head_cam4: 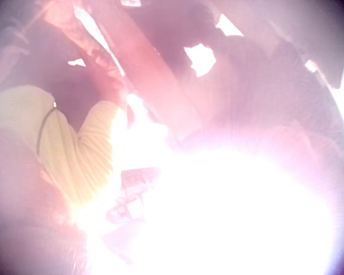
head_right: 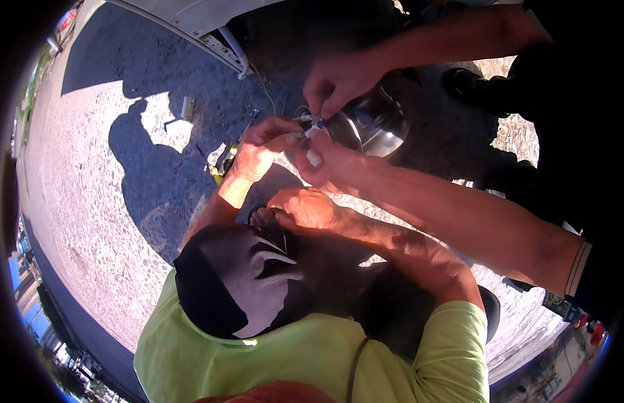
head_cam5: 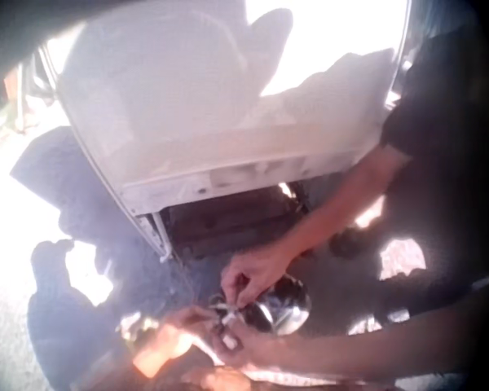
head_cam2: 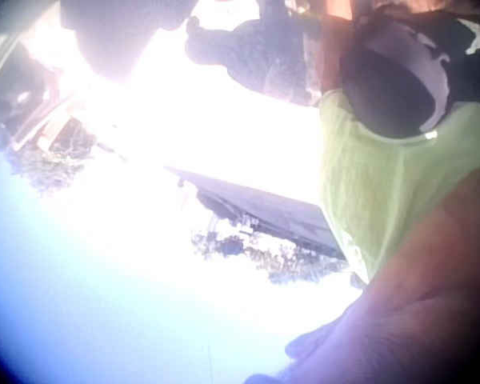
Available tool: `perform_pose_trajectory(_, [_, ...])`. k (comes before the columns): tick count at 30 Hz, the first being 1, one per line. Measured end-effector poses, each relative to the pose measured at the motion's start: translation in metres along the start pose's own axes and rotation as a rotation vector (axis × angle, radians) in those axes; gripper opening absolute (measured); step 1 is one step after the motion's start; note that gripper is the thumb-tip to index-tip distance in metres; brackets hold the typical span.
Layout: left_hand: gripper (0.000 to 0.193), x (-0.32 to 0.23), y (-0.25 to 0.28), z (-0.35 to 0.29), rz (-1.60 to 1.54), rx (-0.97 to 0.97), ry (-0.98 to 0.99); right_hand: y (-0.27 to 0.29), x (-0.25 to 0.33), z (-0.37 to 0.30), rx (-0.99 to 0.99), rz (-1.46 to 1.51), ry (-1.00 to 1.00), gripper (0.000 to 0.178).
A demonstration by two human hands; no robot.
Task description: The person unscrews a component from a refrigerator using a screwdriver and manipulates electrical wires and a capacitor on a compressor unit by hand.
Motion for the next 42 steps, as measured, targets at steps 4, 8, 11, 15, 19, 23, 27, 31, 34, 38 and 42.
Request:
perform_pose_trajectory(4, [0.025, -0.002, 0.000, -0.002, 0.035, -0.002, -0.027, 0.007, 0.017, 0.000, 0.011, -0.019, -0.055, 0.027])
perform_pose_trajectory(8, [0.022, -0.004, -0.005, -0.001, -0.032, -0.013, 0.024, -0.001, 0.007, 0.000, -0.008, 0.016, -0.042, 0.027])
perform_pose_trajectory(11, [0.020, -0.005, -0.008, -0.002, -0.044, -0.016, 0.001, -0.004, -0.002, 0.000, -0.017, -0.018, 0.031, 0.028])
perform_pose_trajectory(15, [0.020, -0.017, -0.014, -0.007, -0.070, 0.001, -0.040, -0.012, -0.017, 0.000, -0.035, 0.061, 0.049, 0.028])
perform_pose_trajectory(19, [0.021, -0.025, -0.015, -0.009, -0.104, -0.024, -0.082, -0.018, -0.025, 0.002, -0.044, 0.121, 0.090, 0.029])
perform_pose_trajectory(23, [0.022, -0.019, -0.009, -0.006, -0.055, -0.124, -0.096, -0.009, -0.015, 0.002, 0.032, -0.082, 0.091, 0.028])
perform_pose_trajectory(27, [0.027, -0.004, -0.009, 0.004, 0.165, -0.177, -0.351, -0.010, -0.015, 0.003, 0.045, -0.100, 0.083, 0.027])
perform_pose_trajectory(31, [0.032, -0.003, -0.013, 0.012, 0.437, -0.219, -0.403, -0.010, -0.016, 0.002, 0.053, -0.114, 0.082, 0.028])
perform_pose_trajectory(34, [0.032, -0.007, -0.011, 0.016, 0.540, -0.227, -0.348, -0.010, -0.014, 0.002, 0.072, -0.129, 0.054, 0.028])
perform_pose_trajectory(38, [0.029, -0.009, -0.006, 0.021, 0.626, -0.232, -0.242, -0.009, -0.008, 0.004, 0.081, -0.141, -0.013, 0.028])
perform_pose_trajectory(42, [0.026, -0.014, -0.001, 0.019, 0.732, -0.238, -0.211, -0.010, -0.011, 0.005, 0.070, -0.151, 0.000, 0.027])
Point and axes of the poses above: each hand's wrist, its own z-axis towards the middle knuckle, its own y-axis out of the back of the hand, x = y × z, the point moved 1 cm from there along z, towards the middle knuckle, and after that the axes turned 4 degrees about z, right-handed, at the moved point
